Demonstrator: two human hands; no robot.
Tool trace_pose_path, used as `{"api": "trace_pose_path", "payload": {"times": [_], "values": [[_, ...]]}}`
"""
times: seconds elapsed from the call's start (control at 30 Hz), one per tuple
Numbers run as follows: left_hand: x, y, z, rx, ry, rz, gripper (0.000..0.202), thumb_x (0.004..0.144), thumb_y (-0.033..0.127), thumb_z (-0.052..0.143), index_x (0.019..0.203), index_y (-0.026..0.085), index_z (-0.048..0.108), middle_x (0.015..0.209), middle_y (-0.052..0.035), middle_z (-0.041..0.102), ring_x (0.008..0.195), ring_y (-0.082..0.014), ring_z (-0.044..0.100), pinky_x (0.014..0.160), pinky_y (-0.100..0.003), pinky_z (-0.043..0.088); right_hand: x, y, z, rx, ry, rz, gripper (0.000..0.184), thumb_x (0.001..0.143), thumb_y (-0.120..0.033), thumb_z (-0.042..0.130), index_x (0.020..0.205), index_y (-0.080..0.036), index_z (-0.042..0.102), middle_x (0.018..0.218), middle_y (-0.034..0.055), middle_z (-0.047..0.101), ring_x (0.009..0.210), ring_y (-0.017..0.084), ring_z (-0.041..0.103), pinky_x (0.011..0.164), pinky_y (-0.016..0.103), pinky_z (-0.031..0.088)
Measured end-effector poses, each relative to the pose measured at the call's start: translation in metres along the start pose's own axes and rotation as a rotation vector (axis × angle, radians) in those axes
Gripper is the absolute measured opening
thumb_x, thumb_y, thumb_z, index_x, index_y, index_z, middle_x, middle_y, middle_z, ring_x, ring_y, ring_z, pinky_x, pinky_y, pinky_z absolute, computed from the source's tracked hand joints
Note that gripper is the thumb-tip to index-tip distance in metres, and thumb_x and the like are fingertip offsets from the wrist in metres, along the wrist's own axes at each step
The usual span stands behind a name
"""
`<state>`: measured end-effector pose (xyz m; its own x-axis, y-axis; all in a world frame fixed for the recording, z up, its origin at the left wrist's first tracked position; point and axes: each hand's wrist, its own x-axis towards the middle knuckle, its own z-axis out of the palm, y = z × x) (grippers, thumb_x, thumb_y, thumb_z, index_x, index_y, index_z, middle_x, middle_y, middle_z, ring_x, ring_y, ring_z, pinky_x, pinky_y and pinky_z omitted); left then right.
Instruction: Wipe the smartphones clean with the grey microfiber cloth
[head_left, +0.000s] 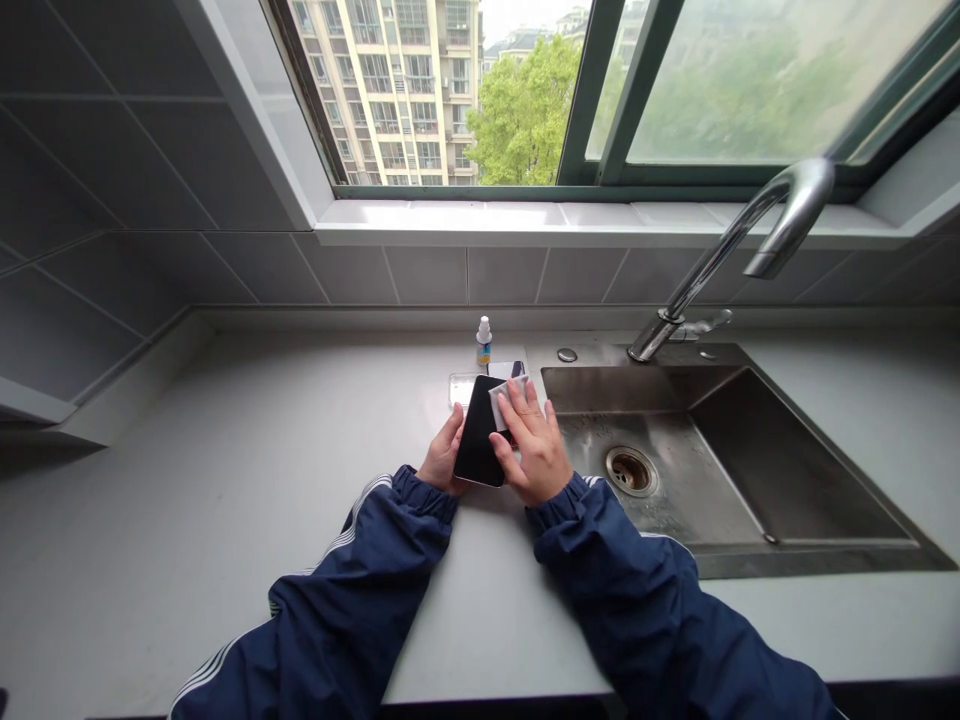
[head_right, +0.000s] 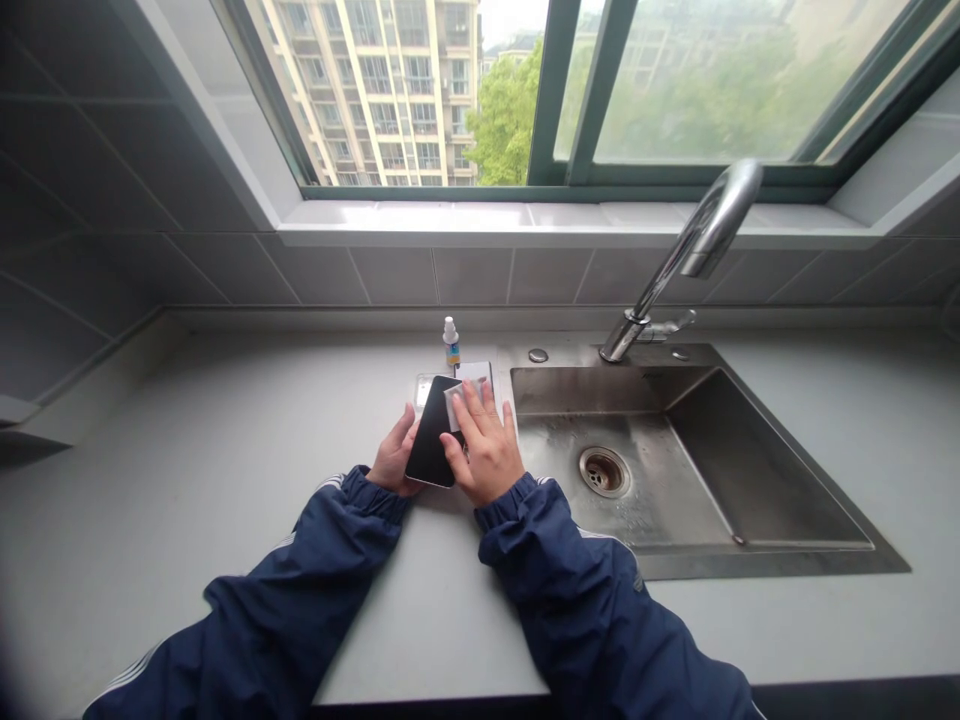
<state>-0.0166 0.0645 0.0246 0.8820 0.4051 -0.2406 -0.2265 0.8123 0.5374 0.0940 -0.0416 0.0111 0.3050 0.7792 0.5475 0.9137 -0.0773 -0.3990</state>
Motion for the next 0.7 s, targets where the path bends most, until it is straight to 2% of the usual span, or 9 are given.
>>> {"api": "trace_pose_path", "payload": {"times": [0.07,0.13,0.2,0.3,0.4,0.5,0.6,0.7], "values": [[0.0,0.0,-0.001,0.002,-0.017,-0.014,0.066,0.102,0.055,0.029,0.145,0.01,0.051,0.123,-0.0172,0.071,0.123,-0.0307,0.063,0.107,-0.043,0.048,-0.001,0.0,0.003,-0.032,-0.024,0.01,0.062,0.101,-0.034,0.044,0.158,-0.017,0.028,0.164,0.0129,0.027,0.155,0.034,0.013,0.119,0.067,0.02],[0.0,0.0,-0.002,-0.01,-0.019,-0.016,0.07,0.1,0.06,0.029,0.145,0.011,0.051,0.124,-0.0175,0.07,0.124,-0.0323,0.062,0.106,-0.045,0.048,-0.002,-0.001,0.004,-0.037,-0.051,-0.018,0.064,0.101,-0.035,0.044,0.159,-0.017,0.025,0.164,0.0132,0.026,0.155,0.035,0.01,0.119,0.068,0.019],[-0.001,0.001,-0.002,-0.02,0.002,-0.013,0.071,0.1,0.061,0.029,0.144,0.011,0.053,0.123,-0.0176,0.07,0.123,-0.0329,0.063,0.106,-0.046,0.048,-0.003,-0.003,0.005,-0.005,-0.069,-0.085,0.06,0.101,-0.033,0.044,0.157,-0.016,0.031,0.163,0.0133,0.03,0.155,0.034,0.013,0.12,0.066,0.018],[-0.001,0.002,-0.002,-0.051,0.073,-0.03,0.064,0.101,0.054,0.031,0.136,0.008,0.059,0.117,-0.0178,0.072,0.119,-0.032,0.065,0.106,-0.044,0.048,-0.006,-0.007,0.005,0.06,-0.091,-0.205,0.052,0.101,-0.032,0.045,0.149,-0.014,0.044,0.158,0.0136,0.039,0.154,0.03,0.022,0.123,0.06,0.017],[0.0,0.003,-0.005,-0.075,0.152,-0.046,0.055,0.099,0.045,0.036,0.122,0.007,0.068,0.105,-0.0168,0.076,0.11,-0.0301,0.07,0.104,-0.042,0.049,-0.007,-0.013,0.005,0.098,-0.136,-0.275,0.047,0.1,-0.032,0.048,0.143,-0.013,0.052,0.156,0.0136,0.043,0.152,0.029,0.028,0.124,0.059,0.012],[0.001,0.007,-0.008,-0.075,0.189,-0.05,0.054,0.096,0.044,0.038,0.108,0.004,0.072,0.096,-0.0177,0.077,0.097,-0.0287,0.073,0.1,-0.041,0.052,-0.008,-0.017,0.004,0.148,-0.201,-0.367,0.045,0.099,-0.032,0.049,0.14,-0.014,0.055,0.153,0.0119,0.048,0.15,0.028,0.032,0.126,0.058,0.006],[0.001,0.013,-0.008,-0.065,0.196,-0.065,0.058,0.096,0.044,0.035,0.108,0.0,0.072,0.102,-0.0201,0.076,0.088,-0.0269,0.074,0.093,-0.039,0.055,-0.009,-0.02,0.002,0.192,-0.263,-0.434,0.043,0.099,-0.032,0.049,0.139,-0.016,0.055,0.151,0.0098,0.051,0.149,0.026,0.035,0.126,0.055,0.005],[0.001,0.016,-0.006,-0.061,0.194,-0.052,0.059,0.098,0.044,0.033,0.109,0.001,0.072,0.107,-0.0192,0.076,0.087,-0.0255,0.074,0.089,-0.037,0.056,-0.009,-0.02,0.003,0.196,-0.304,-0.44,0.043,0.099,-0.03,0.047,0.139,-0.016,0.055,0.154,0.0089,0.047,0.15,0.026,0.033,0.126,0.054,0.01]]}}
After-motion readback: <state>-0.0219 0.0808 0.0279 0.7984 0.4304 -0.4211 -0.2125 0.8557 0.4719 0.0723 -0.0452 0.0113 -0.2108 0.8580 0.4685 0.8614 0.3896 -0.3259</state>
